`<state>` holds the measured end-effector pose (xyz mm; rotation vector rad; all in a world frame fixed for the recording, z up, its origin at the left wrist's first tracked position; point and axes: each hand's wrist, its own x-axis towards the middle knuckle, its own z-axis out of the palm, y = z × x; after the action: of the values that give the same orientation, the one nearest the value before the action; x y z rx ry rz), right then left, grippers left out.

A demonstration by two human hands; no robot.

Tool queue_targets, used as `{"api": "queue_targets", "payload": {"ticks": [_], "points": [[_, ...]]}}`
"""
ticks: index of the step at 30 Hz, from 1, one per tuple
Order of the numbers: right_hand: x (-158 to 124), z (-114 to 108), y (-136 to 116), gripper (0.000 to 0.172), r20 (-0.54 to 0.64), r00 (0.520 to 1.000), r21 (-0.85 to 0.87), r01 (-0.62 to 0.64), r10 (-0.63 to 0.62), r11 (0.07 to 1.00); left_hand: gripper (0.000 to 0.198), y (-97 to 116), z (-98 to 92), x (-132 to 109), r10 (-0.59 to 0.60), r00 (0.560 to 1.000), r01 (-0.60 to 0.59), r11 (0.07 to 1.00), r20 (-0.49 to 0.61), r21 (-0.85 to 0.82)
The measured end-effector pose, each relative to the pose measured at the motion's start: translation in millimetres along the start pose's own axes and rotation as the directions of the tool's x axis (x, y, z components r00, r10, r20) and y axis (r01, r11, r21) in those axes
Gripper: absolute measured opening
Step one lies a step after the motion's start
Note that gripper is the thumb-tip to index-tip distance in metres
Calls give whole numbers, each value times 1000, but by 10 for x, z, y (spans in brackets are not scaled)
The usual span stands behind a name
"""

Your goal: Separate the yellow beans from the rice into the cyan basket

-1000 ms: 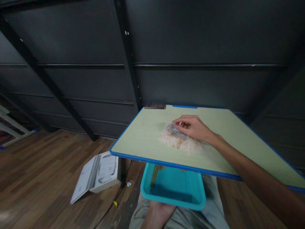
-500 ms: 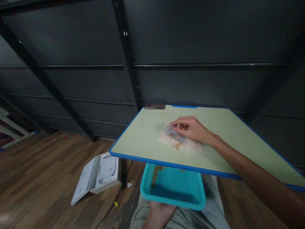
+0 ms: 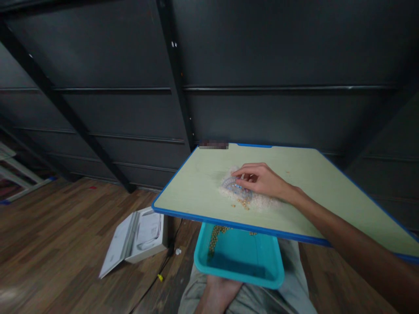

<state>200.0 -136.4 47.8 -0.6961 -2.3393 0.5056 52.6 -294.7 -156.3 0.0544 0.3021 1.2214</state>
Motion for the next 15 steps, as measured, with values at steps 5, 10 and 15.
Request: {"api": "queue_targets", "payload": {"ticks": [5,10,15], "points": [[-2,28,-32,22,15,1000,6,-1,1,1000,55,25,67,-3,-14,998,12,999,56,34],[-6,62,-51,23,19,1000,2,7,-7,1000,57,43,158,-10,-18,995,14,999,95,43],[-8,94,-65,23,32,999,0,25,-25,1000,56,46,132,-18,-33,995,30,999,97,38]]}}
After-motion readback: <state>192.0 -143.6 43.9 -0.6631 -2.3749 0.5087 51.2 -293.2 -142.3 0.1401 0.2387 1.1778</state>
